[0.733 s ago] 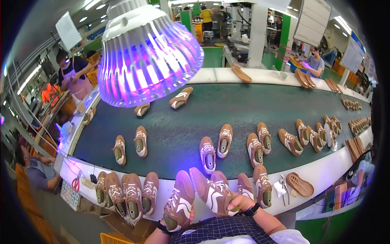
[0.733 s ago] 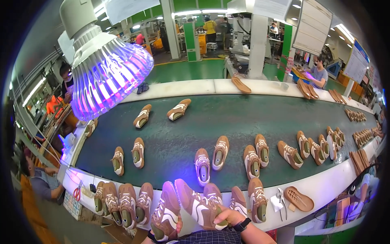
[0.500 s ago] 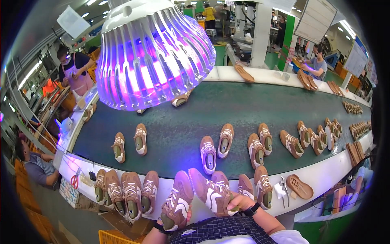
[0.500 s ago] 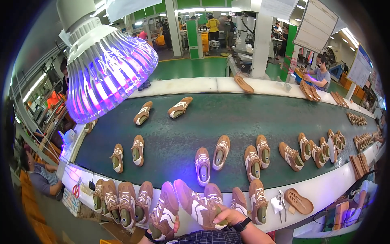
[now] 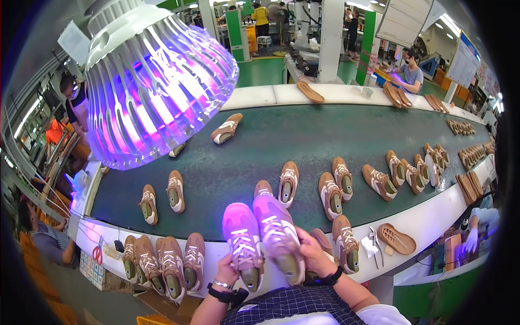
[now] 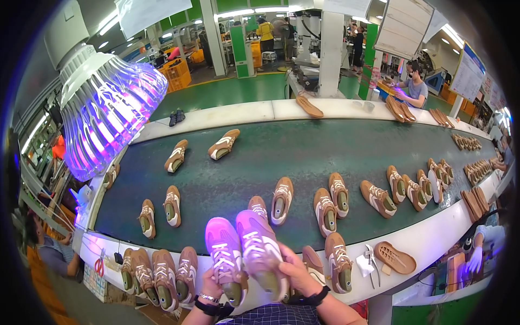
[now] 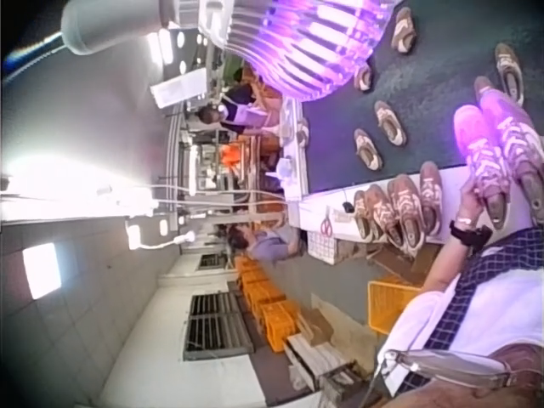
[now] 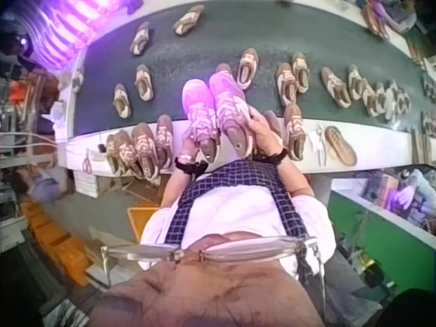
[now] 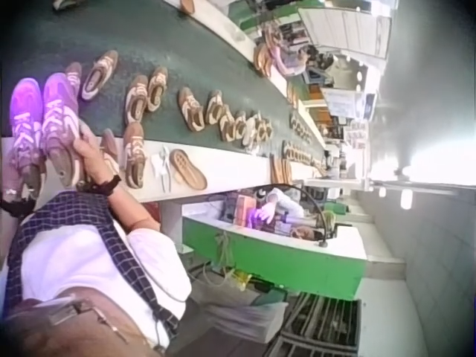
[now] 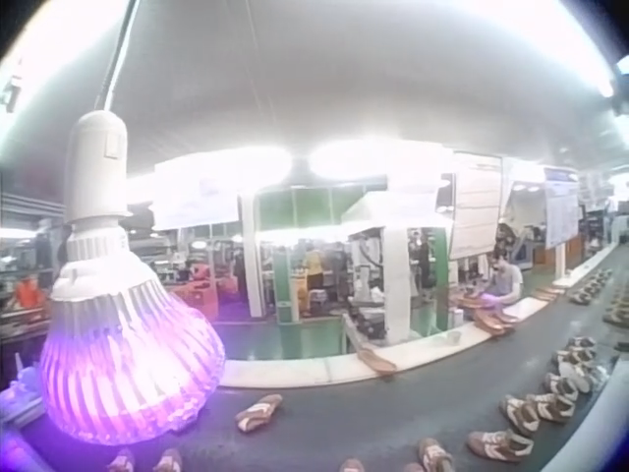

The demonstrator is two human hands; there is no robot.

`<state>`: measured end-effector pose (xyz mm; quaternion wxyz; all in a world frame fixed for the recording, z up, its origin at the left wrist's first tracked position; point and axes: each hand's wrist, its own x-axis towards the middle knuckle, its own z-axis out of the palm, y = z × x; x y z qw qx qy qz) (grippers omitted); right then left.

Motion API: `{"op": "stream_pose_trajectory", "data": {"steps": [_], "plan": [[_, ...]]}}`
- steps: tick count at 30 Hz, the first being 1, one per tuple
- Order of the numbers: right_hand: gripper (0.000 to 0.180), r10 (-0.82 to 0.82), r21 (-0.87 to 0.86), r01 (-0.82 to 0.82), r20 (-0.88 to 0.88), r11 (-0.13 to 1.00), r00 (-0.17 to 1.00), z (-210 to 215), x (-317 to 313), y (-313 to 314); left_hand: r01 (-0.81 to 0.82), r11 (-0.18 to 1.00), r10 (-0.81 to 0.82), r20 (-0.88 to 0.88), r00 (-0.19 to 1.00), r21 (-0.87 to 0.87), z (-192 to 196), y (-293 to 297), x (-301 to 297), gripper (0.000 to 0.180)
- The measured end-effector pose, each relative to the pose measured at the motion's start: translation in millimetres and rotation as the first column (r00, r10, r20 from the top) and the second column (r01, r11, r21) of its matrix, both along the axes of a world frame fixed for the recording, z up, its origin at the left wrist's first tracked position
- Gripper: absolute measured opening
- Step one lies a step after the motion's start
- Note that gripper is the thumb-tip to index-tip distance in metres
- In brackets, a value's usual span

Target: Checking and organizing shoes on a conveyor belt in a manufacturing facility.

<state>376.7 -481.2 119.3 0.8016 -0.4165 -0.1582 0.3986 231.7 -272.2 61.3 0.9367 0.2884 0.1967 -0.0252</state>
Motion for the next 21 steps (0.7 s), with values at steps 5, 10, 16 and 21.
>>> {"op": "stream_pose_trajectory", "data": {"steps": [5,10,16,21], "plan": [[0.073,0.076,0.098,-0.055,-0.225,0.994,0.972,-7.6,-6.4,13.3,-0.233,0.972,0.234,0.033,0.972,-0.021,-16.2,-7.1,12.1,0.053],[0.063,0.137,0.087,-0.11,-0.434,0.99,0.89,-20.5,-14.7,0.6,-0.125,0.988,0.13,-0.046,0.991,0.091,-7.4,-11.5,-3.9,0.051],[0.06,0.134,0.049,-0.125,-0.425,0.991,0.895,-18.4,-15.5,-3.2,-0.148,0.981,0.162,-0.115,0.98,0.125,4.9,-19.3,-2.7,0.053],[0.055,0.101,-0.009,-0.112,-0.361,0.994,0.927,-20.4,-14.5,-5.9,-0.138,0.978,0.154,-0.096,0.983,0.154,7.6,-20.8,-1.3,0.054]]}}
